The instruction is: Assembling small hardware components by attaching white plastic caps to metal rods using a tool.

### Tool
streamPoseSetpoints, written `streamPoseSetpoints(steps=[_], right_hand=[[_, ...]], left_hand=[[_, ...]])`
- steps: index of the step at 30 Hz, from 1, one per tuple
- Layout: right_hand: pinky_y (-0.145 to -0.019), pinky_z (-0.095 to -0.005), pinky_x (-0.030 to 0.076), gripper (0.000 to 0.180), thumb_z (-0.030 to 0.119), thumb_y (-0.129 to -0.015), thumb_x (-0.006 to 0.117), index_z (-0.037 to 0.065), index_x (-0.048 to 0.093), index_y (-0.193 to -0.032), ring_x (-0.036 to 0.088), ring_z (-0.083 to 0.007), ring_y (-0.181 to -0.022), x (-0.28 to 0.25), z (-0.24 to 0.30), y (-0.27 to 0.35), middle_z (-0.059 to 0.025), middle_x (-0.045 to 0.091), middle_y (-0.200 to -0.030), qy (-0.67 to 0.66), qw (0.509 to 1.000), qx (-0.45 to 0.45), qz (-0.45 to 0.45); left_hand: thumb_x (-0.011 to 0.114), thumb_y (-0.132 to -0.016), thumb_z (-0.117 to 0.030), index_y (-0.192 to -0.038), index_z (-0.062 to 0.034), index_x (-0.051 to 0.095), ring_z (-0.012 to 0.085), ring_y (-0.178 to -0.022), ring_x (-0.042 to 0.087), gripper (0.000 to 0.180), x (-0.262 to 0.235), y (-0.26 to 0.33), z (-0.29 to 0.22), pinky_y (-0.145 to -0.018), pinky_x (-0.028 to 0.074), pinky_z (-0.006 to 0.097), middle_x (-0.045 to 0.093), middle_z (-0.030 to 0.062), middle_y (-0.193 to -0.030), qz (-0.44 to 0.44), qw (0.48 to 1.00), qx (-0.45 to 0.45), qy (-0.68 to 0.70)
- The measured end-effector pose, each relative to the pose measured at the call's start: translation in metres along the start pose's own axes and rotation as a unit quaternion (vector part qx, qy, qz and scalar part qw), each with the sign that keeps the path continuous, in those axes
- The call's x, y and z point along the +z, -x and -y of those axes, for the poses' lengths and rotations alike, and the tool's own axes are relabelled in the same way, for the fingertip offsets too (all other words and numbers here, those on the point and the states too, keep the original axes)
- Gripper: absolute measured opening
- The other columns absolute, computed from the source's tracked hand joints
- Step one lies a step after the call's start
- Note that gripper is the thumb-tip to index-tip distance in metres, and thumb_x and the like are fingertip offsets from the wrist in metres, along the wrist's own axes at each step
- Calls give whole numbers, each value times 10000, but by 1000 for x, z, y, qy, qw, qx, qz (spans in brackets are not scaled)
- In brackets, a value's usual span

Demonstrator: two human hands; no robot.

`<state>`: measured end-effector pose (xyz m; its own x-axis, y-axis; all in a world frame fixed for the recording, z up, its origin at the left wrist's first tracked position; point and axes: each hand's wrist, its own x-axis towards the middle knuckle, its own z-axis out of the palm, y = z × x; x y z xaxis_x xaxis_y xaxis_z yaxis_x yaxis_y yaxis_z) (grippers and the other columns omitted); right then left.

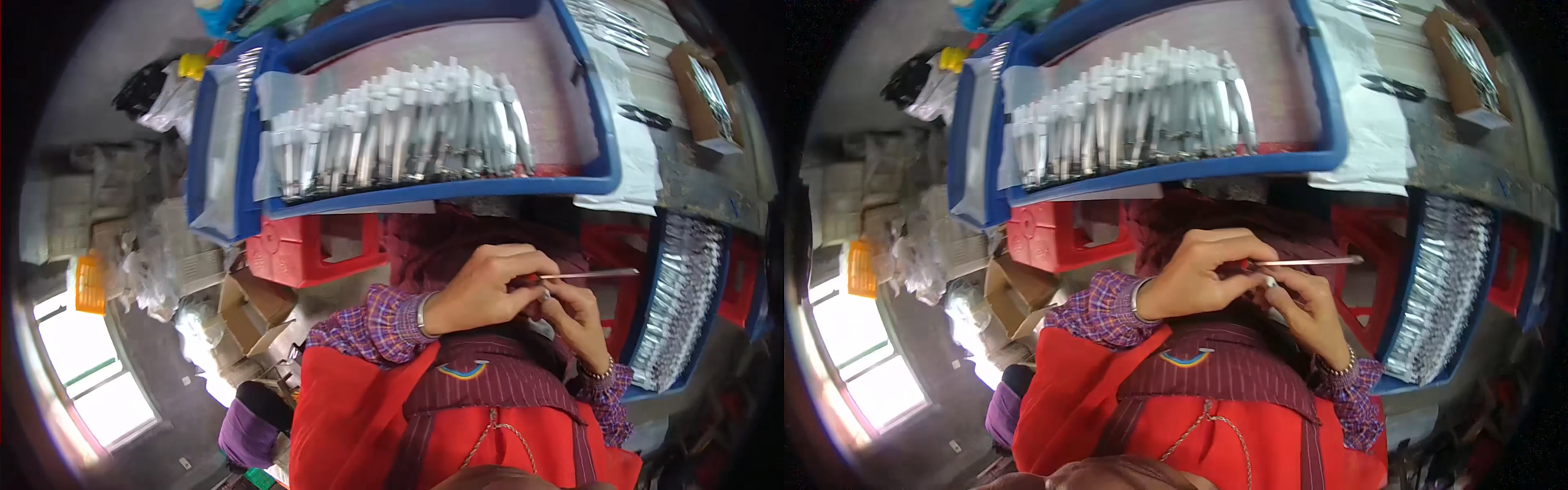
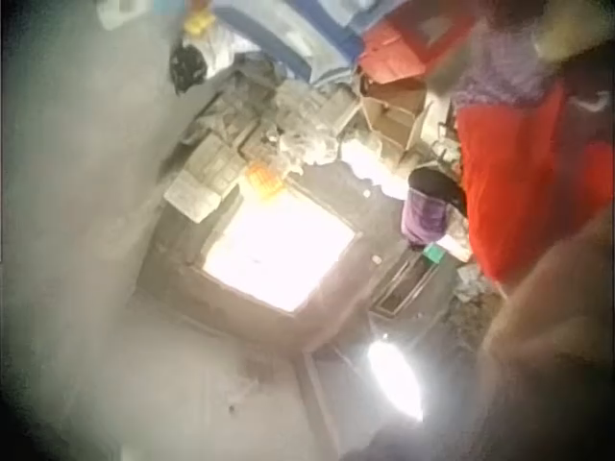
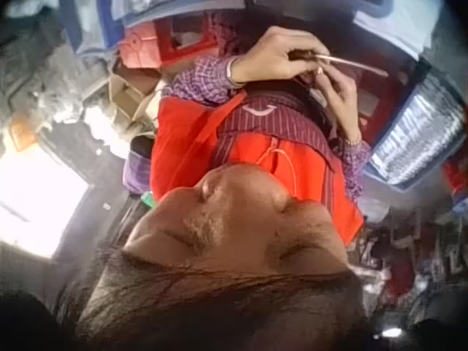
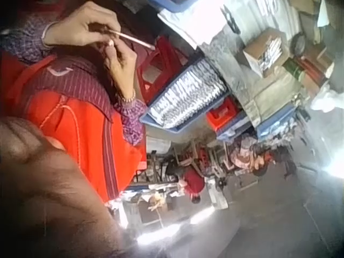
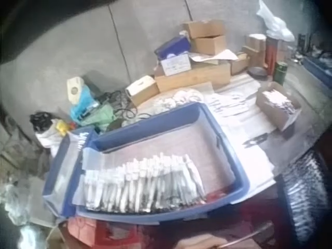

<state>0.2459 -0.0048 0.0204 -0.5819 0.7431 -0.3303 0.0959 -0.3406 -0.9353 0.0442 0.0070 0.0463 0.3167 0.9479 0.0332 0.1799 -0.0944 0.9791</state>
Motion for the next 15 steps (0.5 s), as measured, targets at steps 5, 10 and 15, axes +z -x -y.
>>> streamPoseSetpoints(steps=[5, 10, 15], right_hand=[[-595, -212, 447, 258, 109, -931, 529, -21, 600, -1143, 538, -62, -662, -4, -19, 0, -29, 625, -798, -40, 992, 61, -103], [-616, -196, 491, 254, 75, -912, 574, -15, 609, -1146, 587, -56, -720, -10, -43, -1, -29, 643, -834, -91, 967, 73, -226], [-604, -198, 488, 239, 61, -906, 580, -29, 620, -1123, 589, -60, -689, -16, -53, 0, -50, 663, -804, -96, 958, 66, -263]], left_hand=[[645, -765, -40, -1046, -23, 624, 327, -907, 593, 282, 2, 14, 18, -796, 469, 382, 630, 148, -964, -14, 992, 6, -123], [644, -807, -48, -1210, -34, 574, 281, -912, 655, 409, -1, 42, 32, -787, 501, 322, 647, 154, -1066, 62, 989, -124, -41], [664, -791, -56, -1181, -28, 591, 229, -891, 657, 398, -3, 49, 32, -784, 498, 306, 660, 145, -1020, 80, 980, -179, 7]])
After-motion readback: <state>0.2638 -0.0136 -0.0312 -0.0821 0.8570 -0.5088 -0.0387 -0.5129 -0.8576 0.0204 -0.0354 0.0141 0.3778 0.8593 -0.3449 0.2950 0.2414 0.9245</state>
